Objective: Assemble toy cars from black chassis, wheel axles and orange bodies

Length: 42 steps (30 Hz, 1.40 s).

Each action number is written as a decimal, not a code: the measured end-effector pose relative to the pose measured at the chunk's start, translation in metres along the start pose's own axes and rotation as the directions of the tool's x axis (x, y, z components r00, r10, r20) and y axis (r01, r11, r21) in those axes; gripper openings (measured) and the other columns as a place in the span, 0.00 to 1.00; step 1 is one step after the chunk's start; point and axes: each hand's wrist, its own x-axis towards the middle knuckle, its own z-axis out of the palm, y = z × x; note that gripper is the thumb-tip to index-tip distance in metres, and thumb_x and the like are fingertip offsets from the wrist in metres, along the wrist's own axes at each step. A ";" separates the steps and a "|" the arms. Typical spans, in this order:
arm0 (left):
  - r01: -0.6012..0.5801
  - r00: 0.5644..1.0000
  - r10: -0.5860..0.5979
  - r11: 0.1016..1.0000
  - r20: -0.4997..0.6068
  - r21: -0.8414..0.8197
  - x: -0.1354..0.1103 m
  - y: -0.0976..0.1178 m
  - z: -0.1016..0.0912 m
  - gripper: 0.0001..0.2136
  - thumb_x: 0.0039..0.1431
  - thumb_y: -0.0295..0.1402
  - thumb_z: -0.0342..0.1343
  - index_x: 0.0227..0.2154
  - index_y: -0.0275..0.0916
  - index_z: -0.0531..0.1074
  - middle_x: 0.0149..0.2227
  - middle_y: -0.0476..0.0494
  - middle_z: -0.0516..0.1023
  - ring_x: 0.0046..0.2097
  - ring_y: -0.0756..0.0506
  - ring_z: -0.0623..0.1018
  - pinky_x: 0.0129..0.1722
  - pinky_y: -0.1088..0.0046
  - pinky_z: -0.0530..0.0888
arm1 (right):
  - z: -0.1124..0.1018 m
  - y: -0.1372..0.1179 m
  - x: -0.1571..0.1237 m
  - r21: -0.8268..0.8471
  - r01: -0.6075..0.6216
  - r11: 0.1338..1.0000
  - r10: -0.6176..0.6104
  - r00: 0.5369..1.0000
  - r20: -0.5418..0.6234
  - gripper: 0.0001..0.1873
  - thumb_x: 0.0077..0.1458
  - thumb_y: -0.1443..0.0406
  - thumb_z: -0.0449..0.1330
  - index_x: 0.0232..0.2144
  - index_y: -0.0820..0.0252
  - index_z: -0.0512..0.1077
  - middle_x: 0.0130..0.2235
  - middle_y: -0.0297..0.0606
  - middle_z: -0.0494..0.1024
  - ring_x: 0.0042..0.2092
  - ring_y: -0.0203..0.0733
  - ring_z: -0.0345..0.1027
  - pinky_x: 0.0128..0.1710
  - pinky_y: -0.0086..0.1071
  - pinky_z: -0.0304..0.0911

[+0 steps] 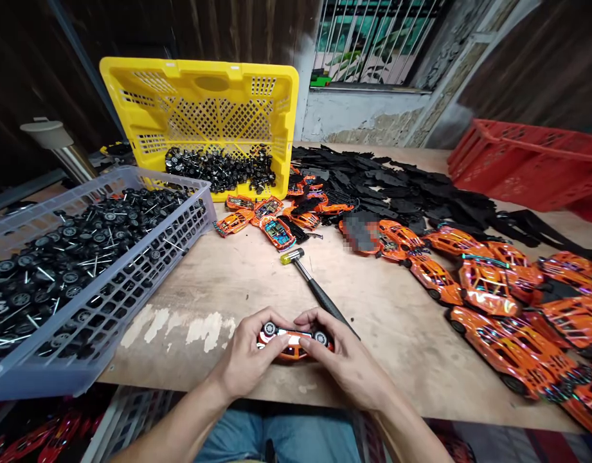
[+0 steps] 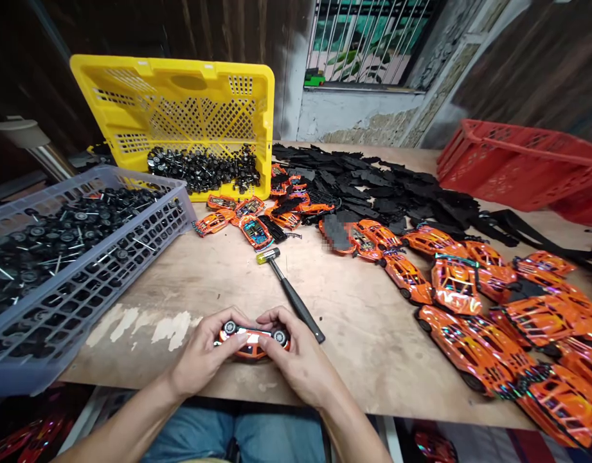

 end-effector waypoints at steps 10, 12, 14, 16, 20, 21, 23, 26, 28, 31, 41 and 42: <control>-0.109 0.994 0.108 0.991 0.011 0.073 0.000 -0.008 -0.002 0.10 0.62 0.38 0.55 0.37 0.37 0.73 0.36 0.44 0.77 0.39 0.46 0.76 0.40 0.73 0.70 | 0.012 0.031 -0.013 -0.146 0.283 0.948 -0.306 0.936 -0.173 0.07 0.58 0.63 0.61 0.40 0.55 0.72 0.37 0.37 0.74 0.40 0.41 0.69 0.40 0.31 0.64; -0.132 0.991 0.131 0.986 0.015 0.101 0.000 -0.010 -0.001 0.09 0.62 0.37 0.54 0.36 0.37 0.73 0.36 0.44 0.77 0.39 0.46 0.76 0.41 0.73 0.69 | 0.014 0.034 -0.013 -0.178 0.314 0.933 -0.345 0.919 -0.188 0.06 0.58 0.64 0.61 0.40 0.55 0.72 0.37 0.37 0.74 0.39 0.41 0.70 0.39 0.32 0.65; -0.142 0.990 0.142 0.984 0.013 0.109 0.000 -0.012 -0.002 0.09 0.62 0.37 0.54 0.36 0.37 0.73 0.35 0.45 0.77 0.39 0.46 0.76 0.41 0.73 0.69 | 0.015 0.035 -0.012 -0.202 0.332 0.921 -0.371 0.908 -0.197 0.06 0.58 0.65 0.61 0.40 0.56 0.72 0.37 0.38 0.75 0.40 0.42 0.70 0.39 0.33 0.65; -0.148 0.989 0.145 0.985 0.034 0.088 0.000 -0.013 -0.005 0.09 0.62 0.38 0.54 0.36 0.37 0.74 0.36 0.44 0.77 0.40 0.46 0.76 0.43 0.72 0.70 | 0.015 0.034 -0.011 -0.235 0.361 0.903 -0.407 0.892 -0.197 0.08 0.58 0.67 0.60 0.41 0.56 0.71 0.37 0.38 0.75 0.40 0.42 0.70 0.39 0.33 0.66; -0.113 0.988 0.122 0.989 0.092 -0.093 0.006 -0.007 -0.024 0.18 0.63 0.44 0.52 0.48 0.38 0.72 0.51 0.38 0.75 0.53 0.41 0.73 0.54 0.66 0.67 | 0.010 0.019 -0.009 -0.413 0.556 0.721 -0.644 0.758 -0.104 0.14 0.56 0.71 0.62 0.45 0.55 0.70 0.38 0.38 0.75 0.42 0.42 0.69 0.48 0.39 0.65; -0.068 0.990 0.085 0.987 0.115 -0.146 0.009 -0.003 -0.031 0.21 0.63 0.46 0.51 0.52 0.38 0.70 0.54 0.37 0.73 0.55 0.40 0.72 0.55 0.64 0.67 | 0.008 0.014 -0.009 -0.476 0.605 0.638 -0.708 0.704 -0.054 0.16 0.55 0.73 0.62 0.46 0.55 0.70 0.39 0.39 0.75 0.44 0.43 0.68 0.51 0.41 0.63; 0.047 0.981 -0.009 0.980 0.195 -0.191 0.016 0.005 -0.043 0.24 0.59 0.47 0.56 0.53 0.37 0.69 0.53 0.37 0.75 0.53 0.39 0.74 0.52 0.63 0.70 | 0.002 0.002 -0.006 -0.566 0.658 0.497 -0.780 0.625 0.043 0.18 0.53 0.74 0.64 0.45 0.54 0.71 0.43 0.40 0.75 0.49 0.45 0.65 0.53 0.43 0.61; 0.030 0.972 -0.009 0.996 0.236 -0.083 0.023 0.015 -0.054 0.22 0.51 0.38 0.64 0.48 0.36 0.71 0.46 0.39 0.78 0.48 0.41 0.76 0.48 0.65 0.72 | -0.006 -0.006 0.001 -0.565 0.635 0.527 -0.730 0.678 0.081 0.23 0.50 0.66 0.68 0.48 0.54 0.69 0.54 0.46 0.69 0.56 0.51 0.61 0.54 0.46 0.62; -0.168 0.972 0.149 0.981 0.181 0.097 0.022 0.017 -0.053 0.16 0.51 0.31 0.64 0.44 0.36 0.72 0.47 0.39 0.76 0.50 0.41 0.75 0.51 0.63 0.70 | -0.006 -0.004 0.008 -0.512 0.585 0.629 -0.658 0.751 0.050 0.28 0.52 0.62 0.67 0.54 0.56 0.65 0.55 0.50 0.67 0.56 0.52 0.63 0.53 0.45 0.64; -0.413 0.911 0.383 0.845 0.154 0.340 0.015 0.011 -0.046 0.13 0.52 0.25 0.61 0.41 0.37 0.72 0.53 0.36 0.73 0.55 0.40 0.72 0.55 0.62 0.67 | 0.000 0.008 0.016 -0.451 0.545 0.707 -0.595 0.803 0.037 0.19 0.58 0.65 0.61 0.52 0.55 0.66 0.46 0.45 0.74 0.47 0.45 0.71 0.46 0.39 0.70; -0.573 0.816 0.551 0.733 0.175 0.366 0.012 -0.012 -0.035 0.08 0.60 0.25 0.55 0.41 0.38 0.73 0.44 0.39 0.79 0.46 0.45 0.78 0.48 0.68 0.72 | 0.015 0.019 0.016 -0.470 0.536 0.702 -0.609 0.793 -0.005 0.10 0.59 0.70 0.60 0.44 0.56 0.71 0.39 0.41 0.75 0.42 0.42 0.72 0.41 0.35 0.70; -0.568 0.820 0.547 0.743 0.168 0.355 0.012 -0.012 -0.036 0.08 0.60 0.25 0.55 0.41 0.38 0.73 0.44 0.40 0.79 0.47 0.45 0.77 0.48 0.68 0.72 | 0.016 0.020 0.017 -0.469 0.530 0.707 -0.609 0.792 -0.023 0.10 0.59 0.70 0.60 0.44 0.56 0.71 0.40 0.41 0.76 0.42 0.42 0.71 0.41 0.35 0.70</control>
